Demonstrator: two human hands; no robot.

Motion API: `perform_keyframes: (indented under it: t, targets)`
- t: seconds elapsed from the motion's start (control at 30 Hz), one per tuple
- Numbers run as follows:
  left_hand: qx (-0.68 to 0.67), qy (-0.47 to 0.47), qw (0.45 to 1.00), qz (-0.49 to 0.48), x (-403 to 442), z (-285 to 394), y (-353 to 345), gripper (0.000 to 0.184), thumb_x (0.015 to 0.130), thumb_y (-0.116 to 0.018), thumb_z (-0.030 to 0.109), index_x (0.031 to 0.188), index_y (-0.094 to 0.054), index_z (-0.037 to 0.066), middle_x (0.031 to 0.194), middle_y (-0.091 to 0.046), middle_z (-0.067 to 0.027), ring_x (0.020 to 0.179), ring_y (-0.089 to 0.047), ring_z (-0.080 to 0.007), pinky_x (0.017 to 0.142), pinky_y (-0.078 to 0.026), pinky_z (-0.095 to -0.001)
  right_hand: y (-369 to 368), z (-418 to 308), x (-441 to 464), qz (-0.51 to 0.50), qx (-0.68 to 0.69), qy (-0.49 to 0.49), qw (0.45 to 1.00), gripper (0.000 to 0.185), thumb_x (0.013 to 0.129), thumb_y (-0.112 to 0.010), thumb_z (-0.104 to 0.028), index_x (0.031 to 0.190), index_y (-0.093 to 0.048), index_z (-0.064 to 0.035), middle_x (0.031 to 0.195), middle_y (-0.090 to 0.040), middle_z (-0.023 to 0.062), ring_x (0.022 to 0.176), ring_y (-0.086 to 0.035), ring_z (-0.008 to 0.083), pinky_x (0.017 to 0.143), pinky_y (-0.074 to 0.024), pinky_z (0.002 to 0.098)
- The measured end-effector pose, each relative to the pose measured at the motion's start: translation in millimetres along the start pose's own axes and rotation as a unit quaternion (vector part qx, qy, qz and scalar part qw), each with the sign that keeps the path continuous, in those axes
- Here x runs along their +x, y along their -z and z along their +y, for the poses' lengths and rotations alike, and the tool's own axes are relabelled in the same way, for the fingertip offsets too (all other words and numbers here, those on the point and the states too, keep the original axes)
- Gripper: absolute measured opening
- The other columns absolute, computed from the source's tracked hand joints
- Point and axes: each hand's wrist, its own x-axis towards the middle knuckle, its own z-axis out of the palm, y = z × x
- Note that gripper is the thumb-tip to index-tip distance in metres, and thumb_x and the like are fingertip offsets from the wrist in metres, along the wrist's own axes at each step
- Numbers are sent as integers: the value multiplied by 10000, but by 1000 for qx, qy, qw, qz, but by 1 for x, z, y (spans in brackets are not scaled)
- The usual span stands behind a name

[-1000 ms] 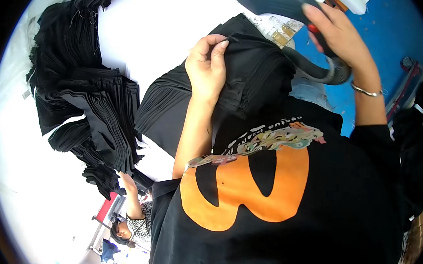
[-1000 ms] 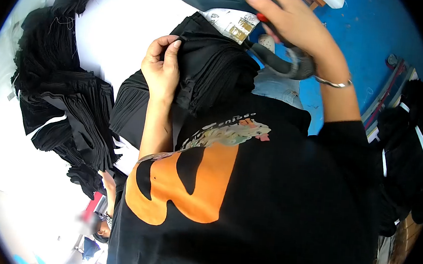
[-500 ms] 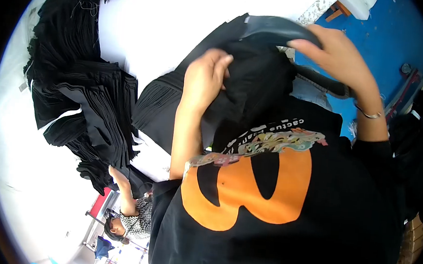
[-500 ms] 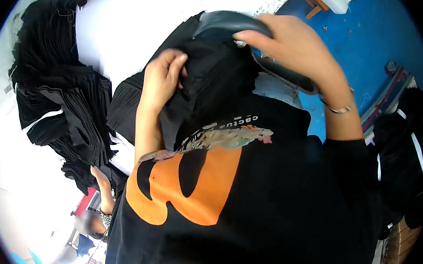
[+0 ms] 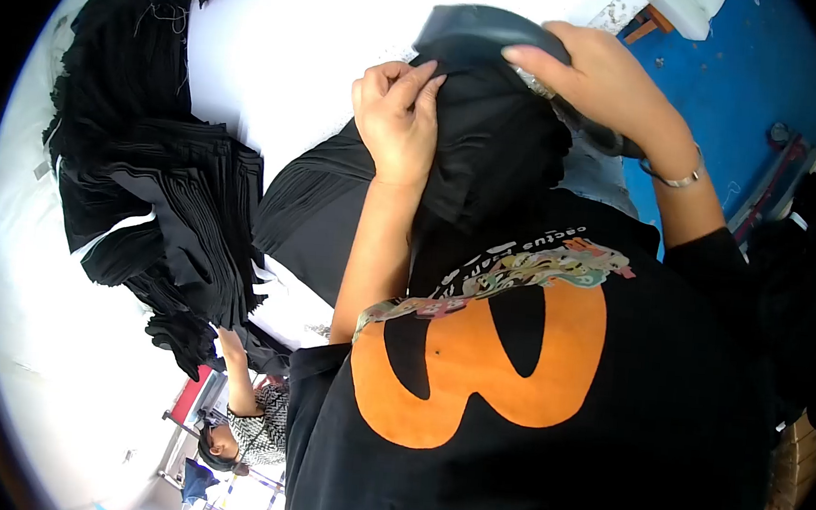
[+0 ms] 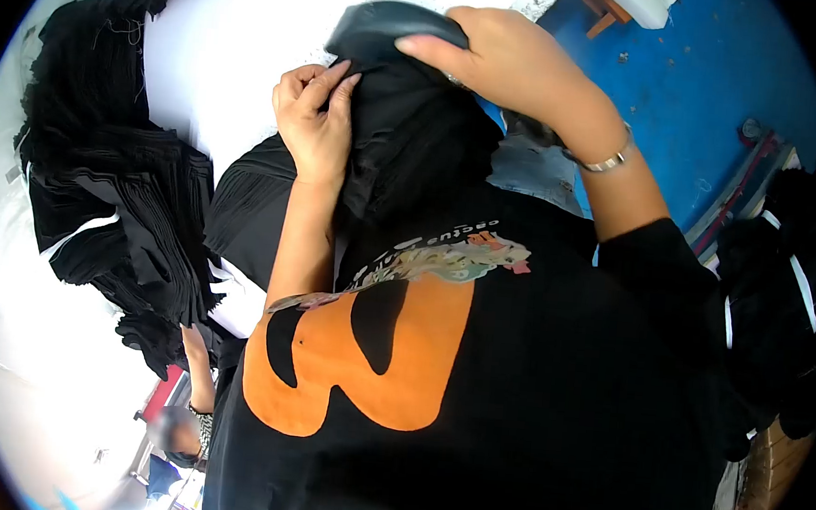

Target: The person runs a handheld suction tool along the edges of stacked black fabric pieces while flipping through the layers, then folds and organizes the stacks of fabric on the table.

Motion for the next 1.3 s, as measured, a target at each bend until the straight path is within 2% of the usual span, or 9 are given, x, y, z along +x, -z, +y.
perform_keyframes:
  t: [0.3, 0.37, 0.43, 0.5, 0.63, 0.83, 0.97, 1.1, 1.3]
  targets:
    - [-128, 33, 991, -31, -5, -6, 20, 120, 742, -768, -5, 835, -749, 68, 869, -701, -65, 850, -662, -249, 803, -505, -358, 2, -1, -10, -32, -45, 10, 998, 481, 979, -614, -441, 957, -683, 35, 729, -608, 185, 660, -593, 307, 634, -464, 369]
    - [-201, -17, 951, -235, -3, -6, 45, 49, 823, -722, -4, 789, -729, 31, 847, -710, -93, 840, -695, -250, 782, -537, -341, 9, -6, -18, -8, -18, 10, 1000, 474, 970, -623, -439, 950, -680, 31, 746, -621, 189, 678, -608, 299, 640, -469, 361]
    - [-323, 117, 884, -317, -9, -15, 58, 54, 877, -712, 32, 829, -719, 11, 875, -700, -102, 805, -691, -209, 745, -536, -336, 30, -11, -35, -73, -32, -48, 996, 467, 961, -632, -439, 966, -682, 25, 760, -632, 191, 693, -628, 303, 646, -473, 354]
    - [-250, 277, 890, -262, 1, -3, 54, 93, 906, -717, 86, 929, -704, -3, 887, -666, -107, 772, -673, -168, 702, -529, -328, 34, -12, -43, -120, -52, -104, 986, 476, 956, -637, -449, 973, -678, 25, 757, -630, 190, 686, -620, 309, 643, -470, 356]
    - [0, 42, 994, -102, 3, 2, 13, 273, 846, -777, 106, 1101, -704, 41, 1063, -614, -115, 768, -639, -277, 697, -535, -373, -4, -5, -17, 20, -48, 25, 998, 580, 927, -636, -571, 875, -690, 4, 662, -613, 156, 592, -612, 299, 579, -464, 375]
    - [27, -60, 994, -88, -3, -1, 5, 364, 743, -847, 125, 1076, -709, 74, 1043, -612, -93, 882, -596, -280, 799, -501, -386, 35, -3, -52, -60, -2, -64, 996, 560, 947, -627, -538, 869, -678, 14, 653, -595, 163, 584, -583, 309, 580, -447, 366]
    - [42, -35, 996, -73, 10, 8, -10, 371, 725, -882, 216, 989, -667, 67, 1001, -601, -109, 994, -550, -332, 900, -445, -419, 13, 10, -28, 11, -42, 24, 999, 472, 977, -613, -461, 924, -686, 2, 671, -579, 79, 576, -545, 156, 560, -442, 325]
    - [89, -12, 989, -117, 18, 18, -17, 313, 783, -849, 253, 990, -711, 64, 1001, -592, -114, 977, -550, -304, 918, -411, -406, 40, 18, -39, -9, 123, -143, 982, 475, 1012, -556, -504, 885, -608, -49, 600, -514, -11, 508, -502, 78, 477, -416, 236]
    - [-132, 48, 987, -78, 18, -4, -37, 104, 797, -805, 126, 885, -769, 86, 924, -599, -55, 938, -554, -262, 851, -437, -374, 24, 16, -26, -47, 79, -74, 993, 584, 982, -557, -597, 838, -644, -37, 570, -531, 11, 477, -549, 102, 458, -427, 234]
